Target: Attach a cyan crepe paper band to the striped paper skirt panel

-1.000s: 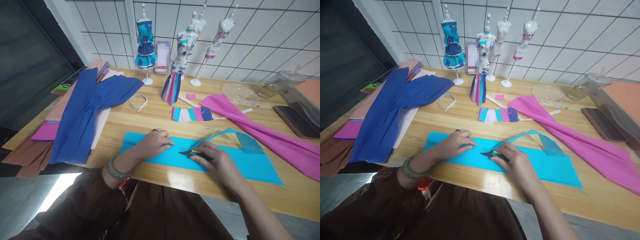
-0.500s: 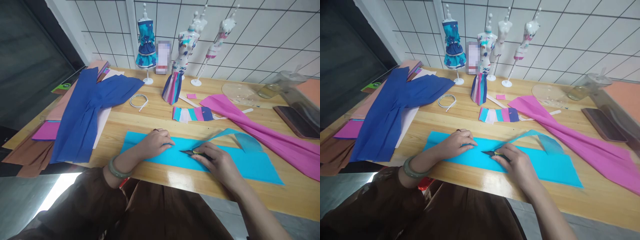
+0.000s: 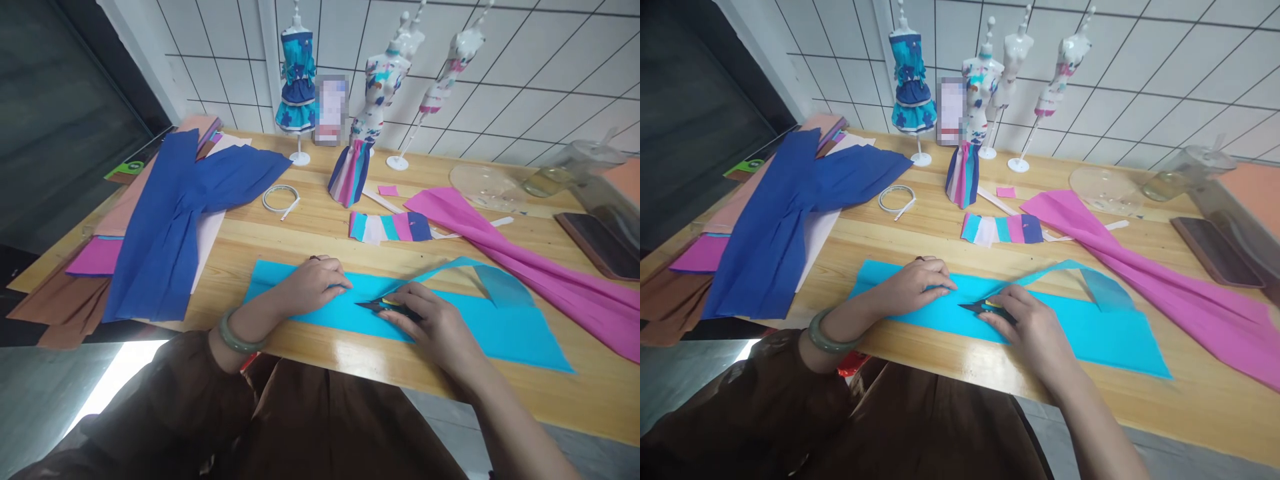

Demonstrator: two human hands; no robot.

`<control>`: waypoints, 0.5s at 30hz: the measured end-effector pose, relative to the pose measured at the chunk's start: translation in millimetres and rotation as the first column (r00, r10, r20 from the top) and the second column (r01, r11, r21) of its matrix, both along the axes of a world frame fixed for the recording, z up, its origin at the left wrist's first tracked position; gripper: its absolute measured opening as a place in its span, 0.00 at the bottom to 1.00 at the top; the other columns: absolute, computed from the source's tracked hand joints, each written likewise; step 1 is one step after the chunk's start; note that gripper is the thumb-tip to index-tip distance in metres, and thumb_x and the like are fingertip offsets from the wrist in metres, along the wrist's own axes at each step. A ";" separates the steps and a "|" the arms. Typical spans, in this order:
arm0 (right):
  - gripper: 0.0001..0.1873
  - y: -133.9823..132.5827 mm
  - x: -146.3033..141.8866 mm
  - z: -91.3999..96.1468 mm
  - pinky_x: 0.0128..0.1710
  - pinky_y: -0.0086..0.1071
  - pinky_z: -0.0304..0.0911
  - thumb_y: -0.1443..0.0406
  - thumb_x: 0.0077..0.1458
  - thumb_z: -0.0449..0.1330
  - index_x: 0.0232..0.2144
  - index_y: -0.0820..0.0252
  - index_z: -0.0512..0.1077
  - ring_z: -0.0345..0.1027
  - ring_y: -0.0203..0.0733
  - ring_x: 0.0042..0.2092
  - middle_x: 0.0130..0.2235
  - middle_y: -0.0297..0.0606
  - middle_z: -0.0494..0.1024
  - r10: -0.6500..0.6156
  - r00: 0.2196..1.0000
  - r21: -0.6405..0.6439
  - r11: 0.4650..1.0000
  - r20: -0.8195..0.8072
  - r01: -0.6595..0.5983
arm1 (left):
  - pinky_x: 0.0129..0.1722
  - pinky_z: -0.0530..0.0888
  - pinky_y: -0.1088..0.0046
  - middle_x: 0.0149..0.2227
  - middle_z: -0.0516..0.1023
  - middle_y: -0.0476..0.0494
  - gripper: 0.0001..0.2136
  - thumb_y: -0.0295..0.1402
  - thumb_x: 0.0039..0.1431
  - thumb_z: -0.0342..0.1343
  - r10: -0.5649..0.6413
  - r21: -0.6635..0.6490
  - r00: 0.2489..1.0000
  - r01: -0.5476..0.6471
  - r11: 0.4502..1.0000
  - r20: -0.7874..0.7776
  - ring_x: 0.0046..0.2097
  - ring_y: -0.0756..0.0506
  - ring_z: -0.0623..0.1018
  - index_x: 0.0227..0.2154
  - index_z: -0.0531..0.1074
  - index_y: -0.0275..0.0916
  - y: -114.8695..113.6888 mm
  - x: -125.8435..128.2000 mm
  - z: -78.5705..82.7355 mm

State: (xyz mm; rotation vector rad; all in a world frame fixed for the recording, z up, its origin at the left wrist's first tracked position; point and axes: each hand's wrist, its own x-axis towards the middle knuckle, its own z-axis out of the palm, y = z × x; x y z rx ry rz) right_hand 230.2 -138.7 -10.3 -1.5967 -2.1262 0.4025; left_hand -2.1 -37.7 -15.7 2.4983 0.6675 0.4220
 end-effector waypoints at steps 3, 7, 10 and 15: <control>0.13 1.9 -3.1 1.7 0.36 0.36 0.67 0.56 0.57 0.55 0.37 0.58 0.72 0.70 0.43 0.37 0.38 0.41 0.74 0.013 1.000 -0.018 1.000 0.004 -0.013 | 0.46 0.65 0.70 0.39 0.74 0.44 0.10 0.32 0.60 0.50 -0.008 0.001 1.000 0.008 1.000 0.005 0.44 0.48 0.72 0.39 0.76 0.40 0.7 -0.5 0.3; 0.13 3.0 -5.4 2.6 0.36 0.36 0.66 0.56 0.57 0.55 0.37 0.58 0.72 0.70 0.43 0.37 0.37 0.41 0.74 0.025 1.000 -0.012 1.000 -0.004 -0.025 | 0.46 0.65 0.70 0.39 0.74 0.44 0.10 0.31 0.60 0.50 -0.015 0.000 1.000 0.015 1.000 0.015 0.43 0.47 0.72 0.39 0.76 0.39 1.6 -1.2 0.0; 0.13 3.0 -5.6 1.8 0.36 0.35 0.66 0.56 0.57 0.55 0.37 0.58 0.72 0.70 0.42 0.36 0.37 0.41 0.73 0.025 1.000 -0.011 1.000 -0.001 -0.025 | 0.46 0.65 0.70 0.39 0.74 0.44 0.10 0.31 0.60 0.50 -0.017 -0.005 1.000 0.017 1.000 0.022 0.44 0.47 0.72 0.39 0.76 0.39 1.9 -1.7 -0.7; 0.13 2.4 -4.6 -1.7 0.35 0.35 0.66 0.57 0.57 0.56 0.37 0.59 0.72 0.69 0.41 0.36 0.36 0.40 0.73 0.018 1.000 0.012 1.000 0.000 -0.018 | 0.46 0.65 0.70 0.39 0.74 0.44 0.10 0.32 0.60 0.50 -0.019 -0.006 1.000 0.019 1.000 0.023 0.44 0.48 0.72 0.39 0.75 0.39 1.9 -1.7 -1.6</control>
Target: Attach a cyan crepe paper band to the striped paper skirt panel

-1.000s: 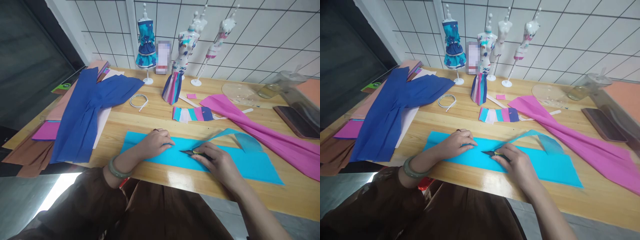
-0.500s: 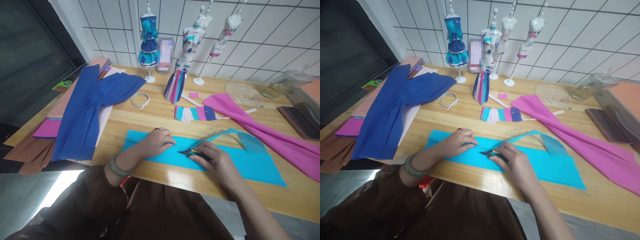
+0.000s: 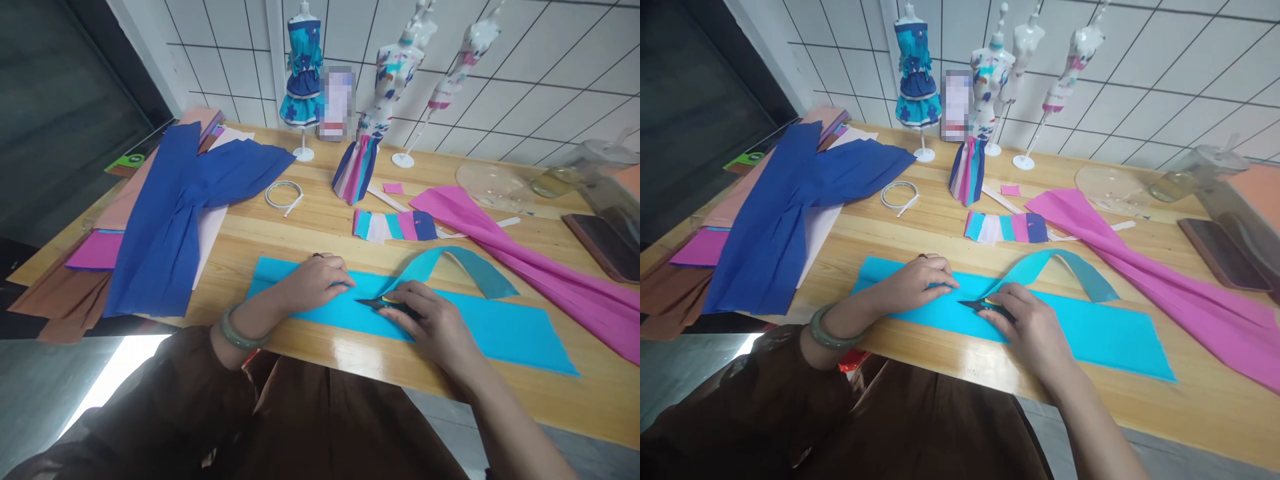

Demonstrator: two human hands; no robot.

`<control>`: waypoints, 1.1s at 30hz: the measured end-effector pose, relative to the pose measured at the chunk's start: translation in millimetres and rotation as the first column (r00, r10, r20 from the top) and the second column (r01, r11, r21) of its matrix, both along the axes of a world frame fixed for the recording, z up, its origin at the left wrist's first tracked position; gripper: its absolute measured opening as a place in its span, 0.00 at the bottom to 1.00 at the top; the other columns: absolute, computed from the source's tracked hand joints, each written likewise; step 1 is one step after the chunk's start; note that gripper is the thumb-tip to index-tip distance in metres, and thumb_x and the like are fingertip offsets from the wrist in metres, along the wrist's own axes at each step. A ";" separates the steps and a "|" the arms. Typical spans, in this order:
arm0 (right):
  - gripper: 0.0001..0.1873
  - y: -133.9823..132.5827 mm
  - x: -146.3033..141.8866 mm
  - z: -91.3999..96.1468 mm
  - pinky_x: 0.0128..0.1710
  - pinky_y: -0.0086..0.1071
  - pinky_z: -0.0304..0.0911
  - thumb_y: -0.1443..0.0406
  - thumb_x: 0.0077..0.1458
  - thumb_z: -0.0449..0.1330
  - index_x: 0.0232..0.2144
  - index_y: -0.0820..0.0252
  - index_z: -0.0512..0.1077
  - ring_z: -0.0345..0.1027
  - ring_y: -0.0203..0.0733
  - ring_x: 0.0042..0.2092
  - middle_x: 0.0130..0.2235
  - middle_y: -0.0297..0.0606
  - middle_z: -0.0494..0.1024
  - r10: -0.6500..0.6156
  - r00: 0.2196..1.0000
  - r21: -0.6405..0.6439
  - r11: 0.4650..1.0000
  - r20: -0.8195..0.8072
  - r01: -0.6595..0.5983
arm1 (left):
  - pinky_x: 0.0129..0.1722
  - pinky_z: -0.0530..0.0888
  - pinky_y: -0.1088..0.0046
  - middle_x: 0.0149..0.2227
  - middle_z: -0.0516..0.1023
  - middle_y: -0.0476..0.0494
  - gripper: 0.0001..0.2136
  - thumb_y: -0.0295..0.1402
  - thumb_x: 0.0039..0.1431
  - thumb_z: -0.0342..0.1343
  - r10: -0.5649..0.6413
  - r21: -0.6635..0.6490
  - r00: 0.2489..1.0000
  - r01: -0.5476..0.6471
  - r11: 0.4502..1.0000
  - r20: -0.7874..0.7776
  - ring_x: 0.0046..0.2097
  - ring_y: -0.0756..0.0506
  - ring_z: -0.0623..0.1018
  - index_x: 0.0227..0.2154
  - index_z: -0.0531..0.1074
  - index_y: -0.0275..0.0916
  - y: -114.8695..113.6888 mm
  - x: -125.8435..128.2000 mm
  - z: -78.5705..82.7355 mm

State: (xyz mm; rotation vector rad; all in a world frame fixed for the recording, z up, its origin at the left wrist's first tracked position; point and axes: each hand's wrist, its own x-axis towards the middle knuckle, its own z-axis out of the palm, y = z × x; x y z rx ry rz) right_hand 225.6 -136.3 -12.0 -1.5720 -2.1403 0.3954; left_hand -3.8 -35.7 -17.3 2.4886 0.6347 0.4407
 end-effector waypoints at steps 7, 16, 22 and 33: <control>0.12 -0.3 0.4 -2.5 0.34 0.34 0.66 0.58 0.57 0.56 0.36 0.58 0.73 0.70 0.41 0.36 0.36 0.40 0.73 -0.002 1.000 0.021 1.000 -0.001 0.002 | 0.46 0.64 0.70 0.39 0.74 0.45 0.09 0.31 0.60 0.51 0.007 -0.005 1.000 -0.007 1.000 0.006 0.44 0.48 0.72 0.39 0.75 0.40 0.4 0.5 -2.3; 0.14 -1.0 -4.0 3.8 0.35 0.36 0.67 0.55 0.57 0.55 0.37 0.58 0.73 0.71 0.43 0.36 0.37 0.42 0.74 -0.005 1.000 -0.004 1.000 0.019 0.005 | 0.46 0.65 0.70 0.39 0.74 0.44 0.09 0.30 0.60 0.51 -0.002 -0.004 1.000 0.002 1.000 0.008 0.44 0.47 0.72 0.39 0.75 0.39 0.3 0.0 -0.5; 0.15 2.3 -11.4 6.5 0.34 0.35 0.67 0.54 0.57 0.54 0.37 0.58 0.73 0.70 0.43 0.36 0.37 0.41 0.74 0.006 0.999 -0.021 1.000 0.043 -0.005 | 0.46 0.66 0.70 0.39 0.74 0.44 0.10 0.30 0.60 0.50 0.001 0.000 1.000 -0.001 1.000 0.017 0.43 0.48 0.72 0.39 0.76 0.39 -0.1 0.3 0.5; 0.14 3.5 -10.1 0.5 0.34 0.35 0.67 0.56 0.57 0.55 0.37 0.58 0.73 0.71 0.42 0.36 0.36 0.41 0.74 0.010 1.000 0.015 1.000 0.023 -0.010 | 0.47 0.65 0.70 0.38 0.75 0.44 0.09 0.29 0.60 0.51 0.005 0.006 1.000 -0.005 1.000 0.026 0.43 0.48 0.72 0.38 0.76 0.39 0.5 1.0 -1.4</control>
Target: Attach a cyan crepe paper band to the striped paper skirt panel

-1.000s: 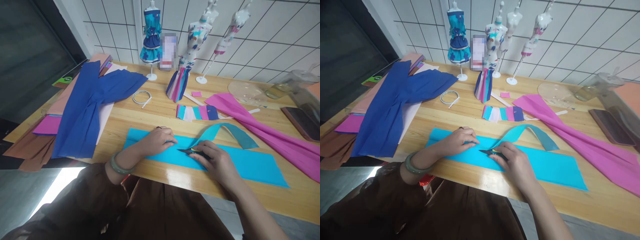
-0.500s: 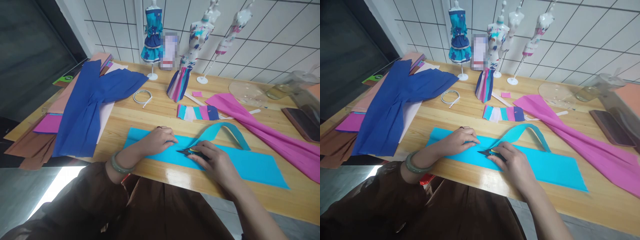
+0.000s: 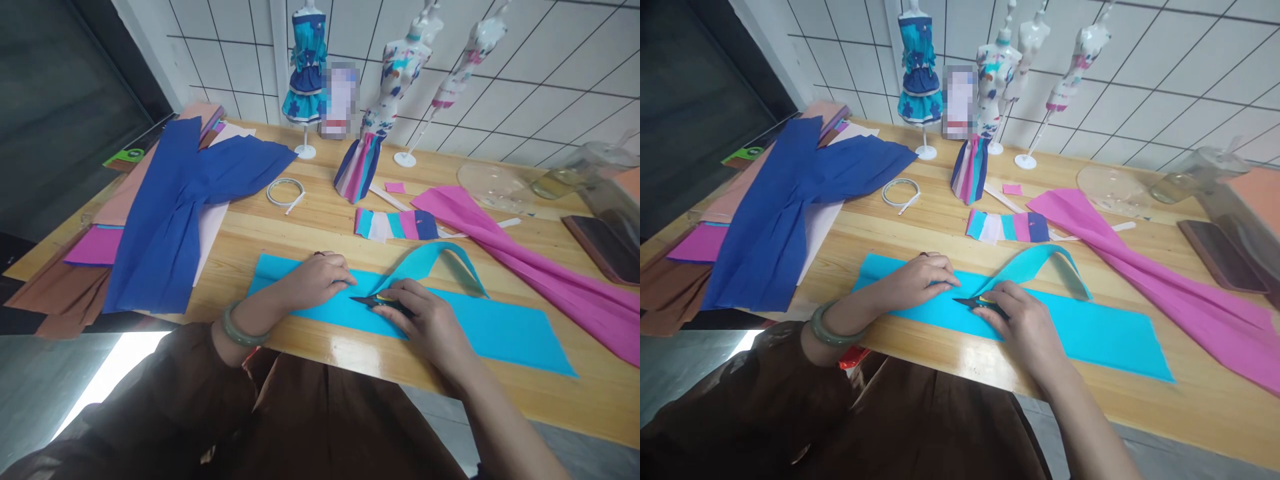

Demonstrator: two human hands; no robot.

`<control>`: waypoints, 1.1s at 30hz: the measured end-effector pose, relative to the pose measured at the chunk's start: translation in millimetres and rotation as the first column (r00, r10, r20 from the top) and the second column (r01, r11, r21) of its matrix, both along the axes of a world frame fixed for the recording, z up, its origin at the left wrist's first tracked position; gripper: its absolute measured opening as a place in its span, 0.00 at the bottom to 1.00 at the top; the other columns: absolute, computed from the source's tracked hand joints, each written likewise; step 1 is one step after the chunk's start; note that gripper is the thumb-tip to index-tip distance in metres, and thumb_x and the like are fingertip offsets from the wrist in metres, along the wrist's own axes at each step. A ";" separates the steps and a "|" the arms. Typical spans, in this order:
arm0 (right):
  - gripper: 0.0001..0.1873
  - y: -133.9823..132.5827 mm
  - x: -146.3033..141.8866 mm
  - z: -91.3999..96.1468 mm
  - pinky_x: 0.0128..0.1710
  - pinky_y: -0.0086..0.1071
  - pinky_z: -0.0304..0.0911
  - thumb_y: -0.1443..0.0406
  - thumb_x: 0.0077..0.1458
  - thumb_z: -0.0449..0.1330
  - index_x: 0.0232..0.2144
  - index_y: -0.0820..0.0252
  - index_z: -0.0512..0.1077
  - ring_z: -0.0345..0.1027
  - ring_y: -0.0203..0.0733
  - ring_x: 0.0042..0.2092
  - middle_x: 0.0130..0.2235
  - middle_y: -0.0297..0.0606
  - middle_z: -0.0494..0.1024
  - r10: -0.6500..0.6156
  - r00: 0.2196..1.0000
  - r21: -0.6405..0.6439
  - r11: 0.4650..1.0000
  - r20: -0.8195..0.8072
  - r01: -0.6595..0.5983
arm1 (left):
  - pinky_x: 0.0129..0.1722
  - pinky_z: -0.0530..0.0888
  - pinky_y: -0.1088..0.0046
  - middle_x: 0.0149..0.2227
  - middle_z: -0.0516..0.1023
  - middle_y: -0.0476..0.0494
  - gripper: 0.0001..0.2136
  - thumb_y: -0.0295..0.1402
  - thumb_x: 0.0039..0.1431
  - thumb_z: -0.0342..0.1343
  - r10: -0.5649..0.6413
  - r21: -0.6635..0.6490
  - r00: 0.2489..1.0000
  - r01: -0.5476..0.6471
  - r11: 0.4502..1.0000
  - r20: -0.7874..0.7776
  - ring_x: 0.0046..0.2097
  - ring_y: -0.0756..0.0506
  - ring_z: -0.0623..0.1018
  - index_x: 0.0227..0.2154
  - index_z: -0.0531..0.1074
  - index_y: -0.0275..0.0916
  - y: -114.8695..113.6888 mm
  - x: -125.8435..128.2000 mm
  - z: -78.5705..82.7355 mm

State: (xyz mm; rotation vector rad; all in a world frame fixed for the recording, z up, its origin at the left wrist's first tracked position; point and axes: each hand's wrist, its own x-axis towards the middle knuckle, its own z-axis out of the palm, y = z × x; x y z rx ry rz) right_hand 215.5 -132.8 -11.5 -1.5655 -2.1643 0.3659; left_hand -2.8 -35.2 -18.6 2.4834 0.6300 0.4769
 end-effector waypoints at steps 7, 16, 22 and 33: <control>0.12 -1.5 0.1 -0.2 0.36 0.35 0.67 0.57 0.57 0.55 0.37 0.58 0.72 0.70 0.42 0.36 0.37 0.40 0.73 -0.019 1.000 -0.024 1.000 -0.016 0.018 | 0.46 0.65 0.71 0.38 0.75 0.44 0.09 0.29 0.59 0.52 0.007 -0.003 1.000 -0.007 1.000 -0.013 0.43 0.48 0.72 0.38 0.76 0.38 0.3 0.5 -0.2; 0.15 -1.1 -4.5 4.5 0.35 0.35 0.67 0.55 0.57 0.54 0.38 0.58 0.73 0.70 0.42 0.37 0.37 0.41 0.73 -0.008 1.000 -0.051 0.999 0.004 0.008 | 0.46 0.66 0.71 0.39 0.75 0.44 0.09 0.29 0.59 0.52 0.005 -0.003 1.000 -0.005 1.000 -0.001 0.43 0.48 0.72 0.38 0.76 0.38 -0.3 0.2 0.6; 0.17 1.0 -9.7 3.7 0.35 0.35 0.66 0.54 0.57 0.53 0.38 0.59 0.73 0.70 0.42 0.37 0.37 0.42 0.73 -0.005 1.000 -0.046 0.999 0.017 0.006 | 0.46 0.65 0.71 0.38 0.75 0.44 0.10 0.28 0.60 0.51 -0.011 0.019 1.000 0.011 1.000 -0.010 0.43 0.48 0.72 0.39 0.76 0.38 0.9 0.6 -1.9; 0.13 0.3 -7.9 -1.0 0.36 0.33 0.65 0.57 0.57 0.55 0.37 0.60 0.73 0.69 0.40 0.37 0.36 0.39 0.73 -0.001 1.000 -0.008 1.000 -0.010 0.001 | 0.46 0.65 0.71 0.38 0.75 0.44 0.10 0.28 0.60 0.50 -0.002 0.014 1.000 0.002 1.000 -0.005 0.43 0.48 0.73 0.38 0.76 0.39 0.9 0.7 -1.8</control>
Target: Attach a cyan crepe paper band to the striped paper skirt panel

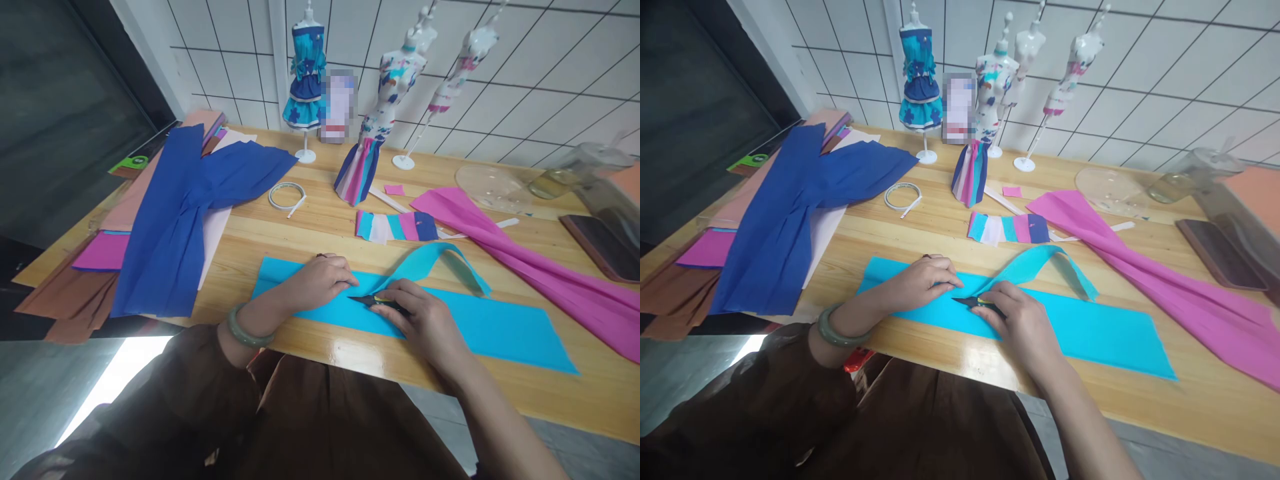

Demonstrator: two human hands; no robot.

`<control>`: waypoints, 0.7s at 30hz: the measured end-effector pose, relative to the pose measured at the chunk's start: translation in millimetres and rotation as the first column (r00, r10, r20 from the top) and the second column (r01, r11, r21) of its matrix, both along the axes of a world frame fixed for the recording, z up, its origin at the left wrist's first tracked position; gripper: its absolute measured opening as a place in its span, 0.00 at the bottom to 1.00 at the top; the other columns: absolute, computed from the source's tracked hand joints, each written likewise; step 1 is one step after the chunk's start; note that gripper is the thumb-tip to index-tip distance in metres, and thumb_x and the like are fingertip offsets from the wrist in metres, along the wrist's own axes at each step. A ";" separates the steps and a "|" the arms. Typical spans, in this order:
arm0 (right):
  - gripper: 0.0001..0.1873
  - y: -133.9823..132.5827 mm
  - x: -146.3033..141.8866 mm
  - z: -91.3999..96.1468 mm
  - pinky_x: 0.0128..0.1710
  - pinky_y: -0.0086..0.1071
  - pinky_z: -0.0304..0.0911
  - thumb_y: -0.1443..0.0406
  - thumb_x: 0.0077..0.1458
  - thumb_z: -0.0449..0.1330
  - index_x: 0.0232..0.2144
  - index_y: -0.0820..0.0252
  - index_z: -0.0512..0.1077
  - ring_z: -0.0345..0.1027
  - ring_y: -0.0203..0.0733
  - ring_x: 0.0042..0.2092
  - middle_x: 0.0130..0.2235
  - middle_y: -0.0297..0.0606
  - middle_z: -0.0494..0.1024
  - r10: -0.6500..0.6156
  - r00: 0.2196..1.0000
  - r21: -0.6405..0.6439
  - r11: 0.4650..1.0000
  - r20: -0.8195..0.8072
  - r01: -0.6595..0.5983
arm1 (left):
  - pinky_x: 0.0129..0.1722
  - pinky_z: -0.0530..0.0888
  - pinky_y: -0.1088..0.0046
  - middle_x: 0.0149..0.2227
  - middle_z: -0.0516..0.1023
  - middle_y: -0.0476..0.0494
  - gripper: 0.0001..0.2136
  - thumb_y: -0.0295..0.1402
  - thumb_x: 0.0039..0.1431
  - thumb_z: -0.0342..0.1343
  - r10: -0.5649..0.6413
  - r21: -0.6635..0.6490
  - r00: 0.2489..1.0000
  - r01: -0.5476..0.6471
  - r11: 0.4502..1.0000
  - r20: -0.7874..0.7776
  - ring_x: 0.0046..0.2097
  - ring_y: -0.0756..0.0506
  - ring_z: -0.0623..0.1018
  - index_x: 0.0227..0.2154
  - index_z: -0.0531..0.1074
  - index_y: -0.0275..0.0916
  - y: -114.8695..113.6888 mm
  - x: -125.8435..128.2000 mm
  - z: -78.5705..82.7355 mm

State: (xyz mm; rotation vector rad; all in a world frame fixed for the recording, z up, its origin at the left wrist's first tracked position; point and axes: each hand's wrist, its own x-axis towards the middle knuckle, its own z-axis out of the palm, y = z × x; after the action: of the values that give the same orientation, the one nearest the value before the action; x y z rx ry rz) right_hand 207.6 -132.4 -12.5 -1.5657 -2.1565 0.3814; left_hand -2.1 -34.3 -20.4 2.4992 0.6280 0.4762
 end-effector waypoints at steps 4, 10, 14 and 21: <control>0.13 -2.1 1.7 -0.9 0.36 0.33 0.65 0.57 0.57 0.55 0.37 0.59 0.73 0.69 0.40 0.36 0.36 0.39 0.73 -0.010 1.000 -0.007 1.000 -0.004 0.010 | 0.46 0.66 0.71 0.38 0.75 0.44 0.10 0.28 0.60 0.50 0.002 -0.002 1.000 -0.002 1.000 0.008 0.43 0.48 0.73 0.38 0.76 0.38 0.0 0.0 0.0; 0.15 -3.4 -1.7 3.0 0.35 0.33 0.65 0.55 0.57 0.54 0.38 0.59 0.73 0.69 0.40 0.36 0.36 0.39 0.72 -0.025 0.999 -0.030 0.999 0.035 0.026 | 0.45 0.66 0.71 0.37 0.75 0.44 0.10 0.28 0.60 0.50 0.004 -0.020 1.000 -0.003 1.000 0.023 0.41 0.48 0.73 0.38 0.76 0.38 1.3 -0.6 -0.9; 0.16 -2.0 -7.0 4.7 0.36 0.34 0.65 0.55 0.58 0.53 0.38 0.59 0.73 0.69 0.40 0.36 0.37 0.39 0.73 -0.022 0.999 -0.017 1.000 0.045 0.022 | 0.45 0.67 0.71 0.37 0.75 0.44 0.11 0.27 0.60 0.48 -0.009 -0.031 1.000 0.010 0.999 0.029 0.41 0.48 0.73 0.38 0.76 0.38 2.3 -0.7 -0.9; 0.16 1.9 -14.4 2.7 0.36 0.34 0.65 0.54 0.58 0.53 0.38 0.59 0.73 0.70 0.41 0.37 0.37 0.40 0.73 -0.008 0.997 0.009 1.000 0.071 0.007 | 0.44 0.67 0.71 0.37 0.75 0.44 0.11 0.27 0.61 0.47 0.011 -0.043 1.000 -0.010 0.999 0.010 0.42 0.48 0.73 0.39 0.76 0.38 0.9 -0.5 2.4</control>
State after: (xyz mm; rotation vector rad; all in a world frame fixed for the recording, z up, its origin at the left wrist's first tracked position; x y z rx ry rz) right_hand 193.2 -130.6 -9.9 -1.6046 -2.2019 0.3179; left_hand -2.7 -33.4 -18.0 2.4525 0.6413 0.4735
